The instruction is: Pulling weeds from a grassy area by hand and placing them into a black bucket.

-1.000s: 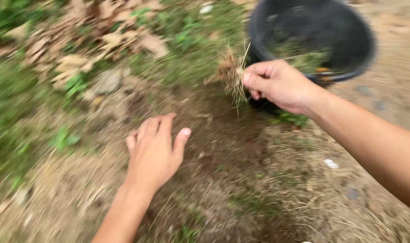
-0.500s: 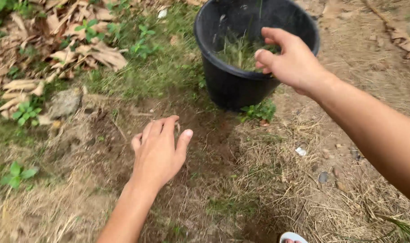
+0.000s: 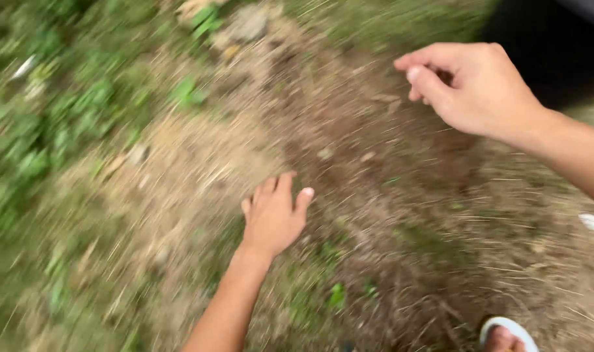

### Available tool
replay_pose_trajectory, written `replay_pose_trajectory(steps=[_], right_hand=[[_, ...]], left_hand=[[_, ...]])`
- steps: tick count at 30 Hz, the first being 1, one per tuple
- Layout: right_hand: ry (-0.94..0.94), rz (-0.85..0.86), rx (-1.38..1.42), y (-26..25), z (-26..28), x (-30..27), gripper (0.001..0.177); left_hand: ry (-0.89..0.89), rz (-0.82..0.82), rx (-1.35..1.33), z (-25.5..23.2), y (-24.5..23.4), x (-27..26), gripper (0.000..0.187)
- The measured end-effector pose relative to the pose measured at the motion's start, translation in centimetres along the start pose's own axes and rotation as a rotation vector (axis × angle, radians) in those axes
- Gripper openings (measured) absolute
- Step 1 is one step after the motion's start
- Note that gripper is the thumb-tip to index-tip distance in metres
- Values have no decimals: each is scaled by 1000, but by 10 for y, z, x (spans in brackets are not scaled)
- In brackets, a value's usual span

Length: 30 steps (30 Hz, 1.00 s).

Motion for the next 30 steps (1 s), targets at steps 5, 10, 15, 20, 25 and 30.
replay_pose_trajectory(steps=[5,10,15,20,25,30], right_hand=[[-199,396,-195,97,34,2,33],[-179,851,-232,191,55,-34,35],[-182,1223,-412,246,34,-80,40],[-146,1245,-544,228,-3,-87,45],[167,1239,-664,182,-22,-94,43],[6,949,-644,153,-77,-138,37]], left_hand=[[-97,-37,19,69,10,-57,49],[-225,-29,100,127,28,-106,50],[-268,-11,178,157,41,-128,55],[-194,30,214,135,54,-121,46],[25,71,225,87,68,-99,47],[199,99,210,42,82,-72,48]])
Point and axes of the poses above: each hand's wrist, its own x-axis towards the middle knuckle, its own y-axis out of the palm, z = x × y, the point moved 3 cm from there along x, towards the middle knuckle, and after that the axes turned 4 degrees about z, right-handed, at the moved point
